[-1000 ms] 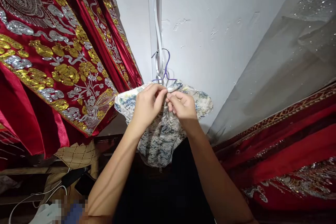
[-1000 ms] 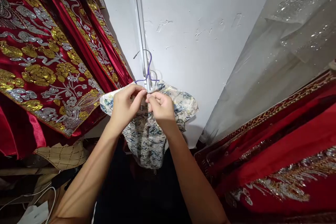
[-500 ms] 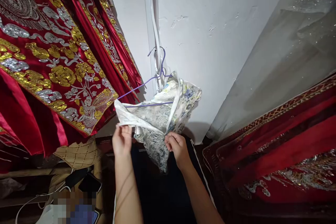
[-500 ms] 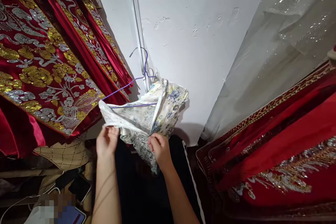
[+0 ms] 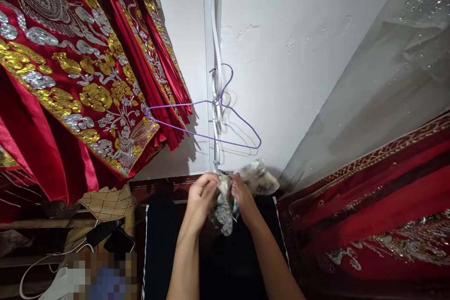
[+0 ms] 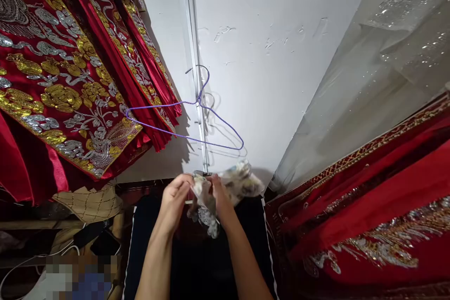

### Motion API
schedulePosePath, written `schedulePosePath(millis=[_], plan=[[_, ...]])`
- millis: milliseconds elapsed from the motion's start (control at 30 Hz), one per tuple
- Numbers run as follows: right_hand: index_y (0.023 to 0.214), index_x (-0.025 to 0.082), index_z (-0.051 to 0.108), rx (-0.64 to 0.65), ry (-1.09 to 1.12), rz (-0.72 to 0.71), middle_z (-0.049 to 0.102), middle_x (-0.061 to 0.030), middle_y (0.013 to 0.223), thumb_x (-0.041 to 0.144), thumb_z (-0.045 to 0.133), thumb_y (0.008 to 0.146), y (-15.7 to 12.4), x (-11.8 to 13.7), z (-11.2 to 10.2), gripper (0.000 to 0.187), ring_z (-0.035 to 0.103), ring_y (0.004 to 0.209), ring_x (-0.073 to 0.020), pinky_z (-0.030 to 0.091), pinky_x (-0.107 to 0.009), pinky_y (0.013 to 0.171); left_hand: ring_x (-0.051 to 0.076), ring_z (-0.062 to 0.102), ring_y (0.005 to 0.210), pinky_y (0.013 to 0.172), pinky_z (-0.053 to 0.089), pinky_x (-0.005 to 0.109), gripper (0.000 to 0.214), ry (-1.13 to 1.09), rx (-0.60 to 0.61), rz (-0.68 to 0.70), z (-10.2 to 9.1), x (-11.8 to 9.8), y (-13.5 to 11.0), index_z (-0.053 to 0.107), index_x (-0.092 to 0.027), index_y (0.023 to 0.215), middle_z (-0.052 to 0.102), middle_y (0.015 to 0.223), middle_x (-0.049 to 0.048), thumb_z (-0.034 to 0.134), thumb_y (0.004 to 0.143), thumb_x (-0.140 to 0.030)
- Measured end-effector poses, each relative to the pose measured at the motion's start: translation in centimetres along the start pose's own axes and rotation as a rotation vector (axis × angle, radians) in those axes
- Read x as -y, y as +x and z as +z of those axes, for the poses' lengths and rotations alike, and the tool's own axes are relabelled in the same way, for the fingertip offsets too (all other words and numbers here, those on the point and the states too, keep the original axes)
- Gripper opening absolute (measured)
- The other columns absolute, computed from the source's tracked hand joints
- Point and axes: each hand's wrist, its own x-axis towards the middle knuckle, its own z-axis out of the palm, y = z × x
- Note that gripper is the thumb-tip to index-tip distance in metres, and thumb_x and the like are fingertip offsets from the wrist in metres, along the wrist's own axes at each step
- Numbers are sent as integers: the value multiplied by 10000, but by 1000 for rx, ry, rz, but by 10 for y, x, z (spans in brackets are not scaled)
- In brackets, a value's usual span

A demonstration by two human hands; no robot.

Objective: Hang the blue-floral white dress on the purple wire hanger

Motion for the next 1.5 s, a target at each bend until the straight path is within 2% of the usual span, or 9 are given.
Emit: schedulePosePath(millis=[167,267,367,467,567,667,767,1100,1500], plan=[[894,193,708,429,59,109,666,-55,688,645,507,913,-2,36,3,495,665,738,-238,530,-345,659,249,596,1090,994,433,328,245,290,-11,162,2,-10,6,723,-240,1059,663,1108,73,598,938,-413],[796,179,707,579,-133,-61,664,-21,692,363,703,809,8,64,-1,185,630,687,-208,502,-319,654,263,553,1221,1070,389,337,409,287,-27,117,-16,0,16,643,-283,1283,631,1278,70,607,921,-468],[693,169,705,420,-247,-424,686,-37,773,209,676,739,38,89,-7,67,634,734,-201,495,-309,686,258,631,992,926,464,323,416,345,239,-29,-36,9,21,720,-204,1077,702,1040,76,545,929,-551],[1020,178,754,131,-245,-626,726,-75,1000,193,659,711,84,103,-12,323,663,920,-230,514,-336,817,224,611,763,746,458,288,452,703,371,-75,-54,5,26,701,-160,809,675,792,39,542,912,-570],[1195,171,690,5,-364,-540,732,-70,995,265,589,789,127,100,-17,429,664,907,-224,516,-340,823,226,628,755,715,437,277,435,1058,367,-109,-77,-14,35,692,-168,817,684,781,34,532,907,-562],[907,153,727,63,-535,-388,720,-59,821,358,569,818,145,88,-26,274,651,781,-232,511,-343,746,244,650,725,696,432,300,436,1393,388,-270,-102,-41,42,668,-181,718,695,739,77,518,904,-545],[773,156,705,66,-585,-347,712,-66,775,355,636,760,136,83,-45,210,644,745,-243,495,-338,705,260,666,746,709,442,327,371,1578,324,-294,-116,-70,42,667,-188,724,713,783,116,512,913,-467],[587,194,544,-324,-874,-225,556,-36,574,462,682,686,85,123,-86,317,542,593,-209,390,-305,540,277,653,950,853,506,374,125,1546,145,392,-82,-142,78,594,-178,717,657,1077,128,538,804,-247],[673,169,637,-229,-802,-238,670,-62,693,414,659,713,71,114,-71,249,608,691,-231,430,-299,591,378,647,1155,960,532,470,157,1577,100,397,-79,-159,55,625,-183,682,657,1286,163,587,803,-276]])
